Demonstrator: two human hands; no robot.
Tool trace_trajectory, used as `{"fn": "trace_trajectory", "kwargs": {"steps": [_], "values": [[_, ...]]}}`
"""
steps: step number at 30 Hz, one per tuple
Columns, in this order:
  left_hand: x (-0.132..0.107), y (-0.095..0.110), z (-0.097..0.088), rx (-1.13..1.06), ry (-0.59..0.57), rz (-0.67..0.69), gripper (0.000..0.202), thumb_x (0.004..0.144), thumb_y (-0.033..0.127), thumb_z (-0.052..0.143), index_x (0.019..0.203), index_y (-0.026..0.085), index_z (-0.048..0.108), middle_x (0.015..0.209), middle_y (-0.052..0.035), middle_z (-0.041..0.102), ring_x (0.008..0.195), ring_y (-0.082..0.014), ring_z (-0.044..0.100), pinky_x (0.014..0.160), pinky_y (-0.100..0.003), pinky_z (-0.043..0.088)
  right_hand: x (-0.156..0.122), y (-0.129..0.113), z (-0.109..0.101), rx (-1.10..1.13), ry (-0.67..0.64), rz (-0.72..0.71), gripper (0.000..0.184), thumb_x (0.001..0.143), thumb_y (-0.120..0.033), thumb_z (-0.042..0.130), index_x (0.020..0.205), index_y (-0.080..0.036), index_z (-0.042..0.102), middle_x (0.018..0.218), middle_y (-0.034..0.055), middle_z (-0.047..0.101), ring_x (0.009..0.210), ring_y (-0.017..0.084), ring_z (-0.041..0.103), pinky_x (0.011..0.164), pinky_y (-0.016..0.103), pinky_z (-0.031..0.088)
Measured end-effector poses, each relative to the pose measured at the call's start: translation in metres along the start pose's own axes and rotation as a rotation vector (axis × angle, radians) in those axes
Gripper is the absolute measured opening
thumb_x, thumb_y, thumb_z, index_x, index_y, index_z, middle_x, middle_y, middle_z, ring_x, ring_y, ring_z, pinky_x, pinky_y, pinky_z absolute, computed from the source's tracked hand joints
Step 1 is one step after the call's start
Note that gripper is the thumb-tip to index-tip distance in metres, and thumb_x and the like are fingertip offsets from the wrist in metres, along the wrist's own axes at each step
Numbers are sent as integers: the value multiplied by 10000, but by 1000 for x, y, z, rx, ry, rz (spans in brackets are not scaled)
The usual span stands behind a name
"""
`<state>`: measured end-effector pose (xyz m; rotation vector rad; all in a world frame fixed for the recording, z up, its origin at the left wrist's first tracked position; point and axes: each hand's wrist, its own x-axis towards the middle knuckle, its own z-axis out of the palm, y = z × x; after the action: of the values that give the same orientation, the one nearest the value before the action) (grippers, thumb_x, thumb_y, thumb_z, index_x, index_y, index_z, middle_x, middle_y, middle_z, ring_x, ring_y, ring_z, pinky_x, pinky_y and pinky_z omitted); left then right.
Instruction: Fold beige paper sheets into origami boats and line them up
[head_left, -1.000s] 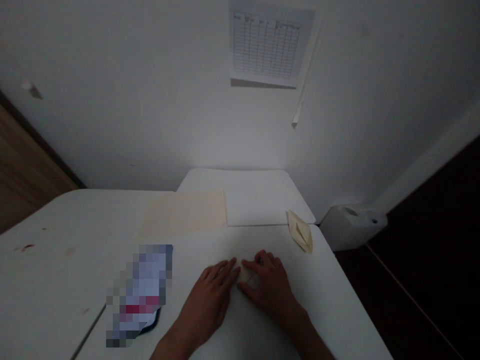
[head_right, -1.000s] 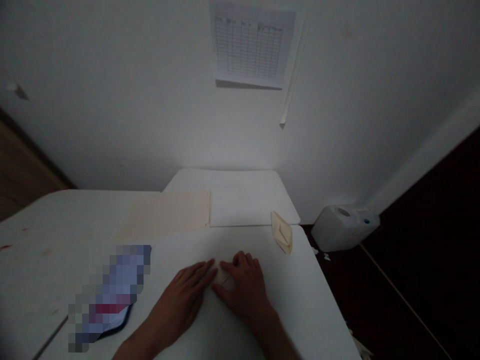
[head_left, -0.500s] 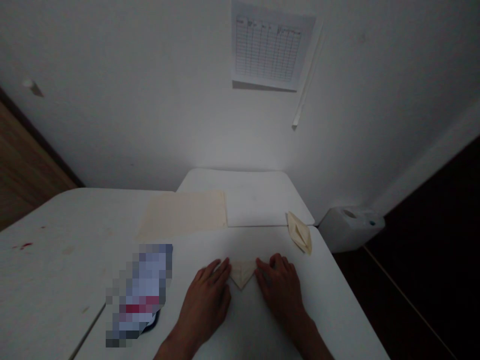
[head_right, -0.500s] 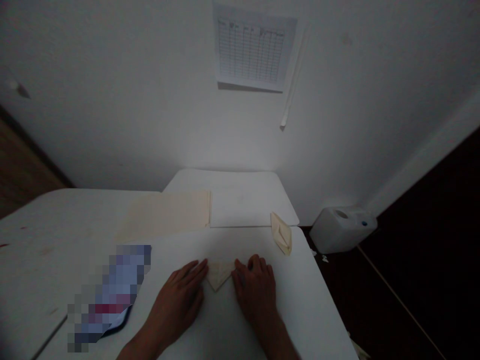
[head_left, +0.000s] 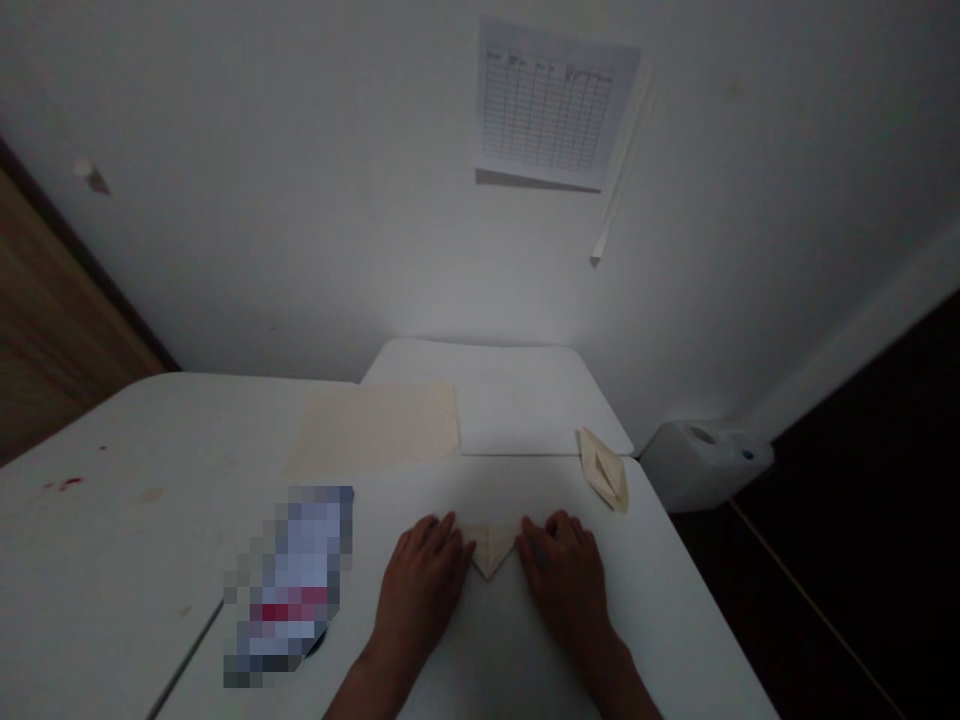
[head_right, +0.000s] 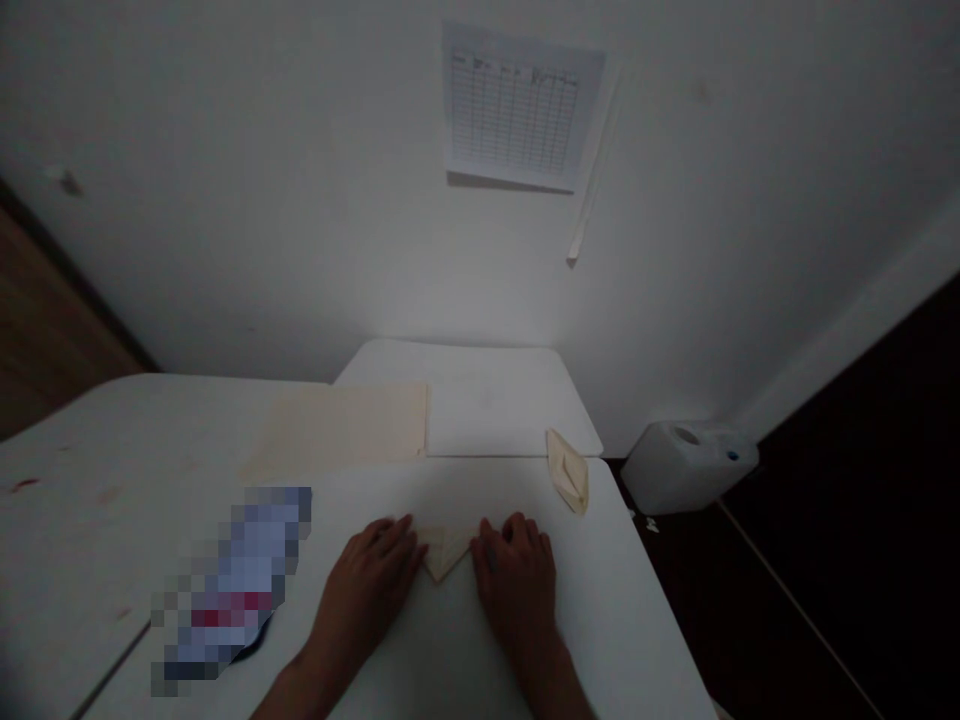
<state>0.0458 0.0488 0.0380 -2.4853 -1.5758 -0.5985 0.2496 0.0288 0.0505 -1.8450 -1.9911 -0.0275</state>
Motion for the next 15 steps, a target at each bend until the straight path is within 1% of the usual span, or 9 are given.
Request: {"fn": "trace_trajectory", "kwargs": {"steps": [3,7,12,15], "values": [[3,5,4,-8,26,-29,229,901,328,547,914,170,712,1136,-104,682,1056,-321,583,872,-465,488,2,-3,0,-20,-2,13,197,935,-298,527,1071,-275,666,895,53,585,863,208,533,793,330,344],[2,7,3,-38,55,-64,251,865,393,584,916,183,713,1157,-111,667,1065,-327,570,873,-468,484,2,-6,-1,-29,-14,26,233,908,-377,565,1080,-262,674,917,71,602,902,230,540,815,347,347],[-4,1,0,-60,19,-80,311,828,456,610,1015,224,700,1244,-99,625,1114,-342,538,891,-496,460,1,-7,-2,-11,-23,60,358,832,-496,628,1094,-258,682,926,84,609,908,256,547,818,363,362],[-6,-1,-2,-65,8,-85,359,816,483,617,1071,240,685,1280,-94,605,1131,-340,524,891,-493,453,0,-7,-3,7,-27,72,440,784,-552,651,1109,-257,680,936,92,612,914,271,551,828,373,370]]}}
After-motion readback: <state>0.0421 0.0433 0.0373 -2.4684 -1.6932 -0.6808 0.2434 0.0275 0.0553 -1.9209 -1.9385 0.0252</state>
